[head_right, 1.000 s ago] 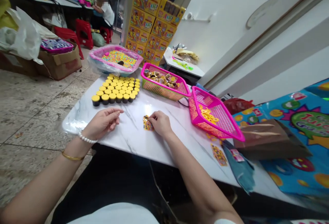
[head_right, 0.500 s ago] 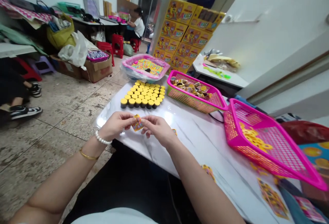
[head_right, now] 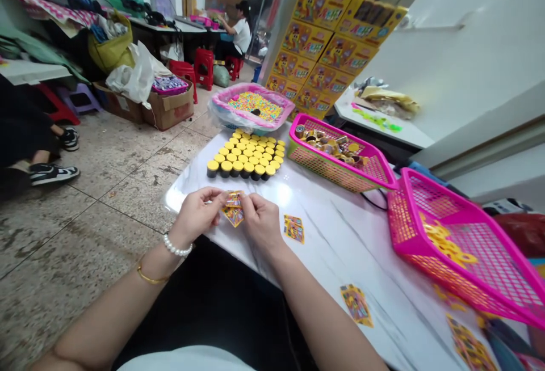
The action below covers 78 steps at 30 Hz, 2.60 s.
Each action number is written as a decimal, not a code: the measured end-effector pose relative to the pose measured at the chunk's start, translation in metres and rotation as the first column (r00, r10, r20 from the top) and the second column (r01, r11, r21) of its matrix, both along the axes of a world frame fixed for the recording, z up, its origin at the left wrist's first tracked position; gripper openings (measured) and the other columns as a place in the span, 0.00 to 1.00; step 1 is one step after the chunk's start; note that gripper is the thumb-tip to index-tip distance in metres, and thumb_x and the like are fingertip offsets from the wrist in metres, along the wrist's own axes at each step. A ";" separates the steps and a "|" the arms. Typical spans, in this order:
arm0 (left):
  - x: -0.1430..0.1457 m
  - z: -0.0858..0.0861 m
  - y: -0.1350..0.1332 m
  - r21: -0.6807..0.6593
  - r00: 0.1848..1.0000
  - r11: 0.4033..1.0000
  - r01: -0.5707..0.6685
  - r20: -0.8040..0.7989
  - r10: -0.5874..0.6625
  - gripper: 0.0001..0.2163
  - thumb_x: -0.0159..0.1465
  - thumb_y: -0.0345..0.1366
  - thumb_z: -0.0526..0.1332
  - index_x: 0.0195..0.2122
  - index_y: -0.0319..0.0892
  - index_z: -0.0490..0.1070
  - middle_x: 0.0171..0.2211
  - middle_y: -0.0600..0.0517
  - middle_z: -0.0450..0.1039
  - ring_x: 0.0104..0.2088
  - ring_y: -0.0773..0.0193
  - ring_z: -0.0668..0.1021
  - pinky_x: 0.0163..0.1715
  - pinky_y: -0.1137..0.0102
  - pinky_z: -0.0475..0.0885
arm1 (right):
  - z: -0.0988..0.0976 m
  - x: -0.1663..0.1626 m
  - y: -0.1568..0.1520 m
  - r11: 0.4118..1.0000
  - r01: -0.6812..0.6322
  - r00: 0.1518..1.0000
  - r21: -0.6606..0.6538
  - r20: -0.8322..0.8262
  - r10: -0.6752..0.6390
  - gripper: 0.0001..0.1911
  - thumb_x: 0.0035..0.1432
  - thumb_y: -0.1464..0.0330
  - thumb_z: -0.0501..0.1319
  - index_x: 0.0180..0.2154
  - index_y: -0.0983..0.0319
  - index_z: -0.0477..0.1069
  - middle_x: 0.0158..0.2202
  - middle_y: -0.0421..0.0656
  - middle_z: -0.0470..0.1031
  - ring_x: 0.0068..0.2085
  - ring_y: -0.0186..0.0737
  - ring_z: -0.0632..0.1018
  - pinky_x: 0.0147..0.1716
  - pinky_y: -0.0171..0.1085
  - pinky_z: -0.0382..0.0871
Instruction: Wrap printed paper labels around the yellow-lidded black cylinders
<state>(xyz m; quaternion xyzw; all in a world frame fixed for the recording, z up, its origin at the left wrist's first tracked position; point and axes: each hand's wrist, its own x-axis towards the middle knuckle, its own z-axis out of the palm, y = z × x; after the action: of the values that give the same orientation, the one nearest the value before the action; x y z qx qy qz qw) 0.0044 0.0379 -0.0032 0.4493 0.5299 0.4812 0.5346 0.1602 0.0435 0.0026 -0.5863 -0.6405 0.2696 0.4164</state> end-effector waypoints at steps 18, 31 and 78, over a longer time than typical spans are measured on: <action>0.019 0.018 -0.002 0.131 0.986 0.979 -0.153 0.078 0.144 0.09 0.61 0.40 0.65 0.30 0.40 0.76 0.26 0.52 0.76 0.26 0.68 0.74 0.25 0.74 0.67 | 0.000 0.007 0.005 0.999 0.021 0.981 0.032 -0.195 -0.014 0.26 0.61 0.48 0.57 0.21 0.60 0.64 0.18 0.37 0.63 0.23 0.33 0.64 0.24 0.34 0.60; 0.016 0.012 -0.014 0.190 0.962 0.946 -0.261 0.133 0.239 0.06 0.55 0.38 0.70 0.30 0.42 0.80 0.30 0.51 0.75 0.29 0.67 0.75 0.29 0.73 0.72 | -0.008 -0.003 -0.004 0.949 -0.135 0.990 0.286 0.007 0.139 0.18 0.66 0.60 0.57 0.24 0.59 0.68 0.22 0.38 0.65 0.25 0.35 0.67 0.27 0.36 0.62; -0.022 -0.005 -0.042 -0.012 0.828 0.881 -0.473 0.334 0.449 0.16 0.49 0.44 0.75 0.31 0.40 0.75 0.19 0.58 0.65 0.20 0.73 0.65 0.21 0.76 0.60 | 0.005 -0.030 -0.012 0.828 -0.248 0.956 0.503 0.265 0.125 0.19 0.66 0.68 0.59 0.21 0.60 0.63 0.18 0.35 0.61 0.20 0.30 0.64 0.21 0.32 0.58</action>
<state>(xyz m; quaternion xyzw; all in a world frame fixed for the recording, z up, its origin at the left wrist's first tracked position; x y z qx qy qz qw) -0.0178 -0.0037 -0.0087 0.2407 0.5089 0.6823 0.4664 0.1302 0.0312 0.0080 -0.4087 -0.7863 0.0551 0.4600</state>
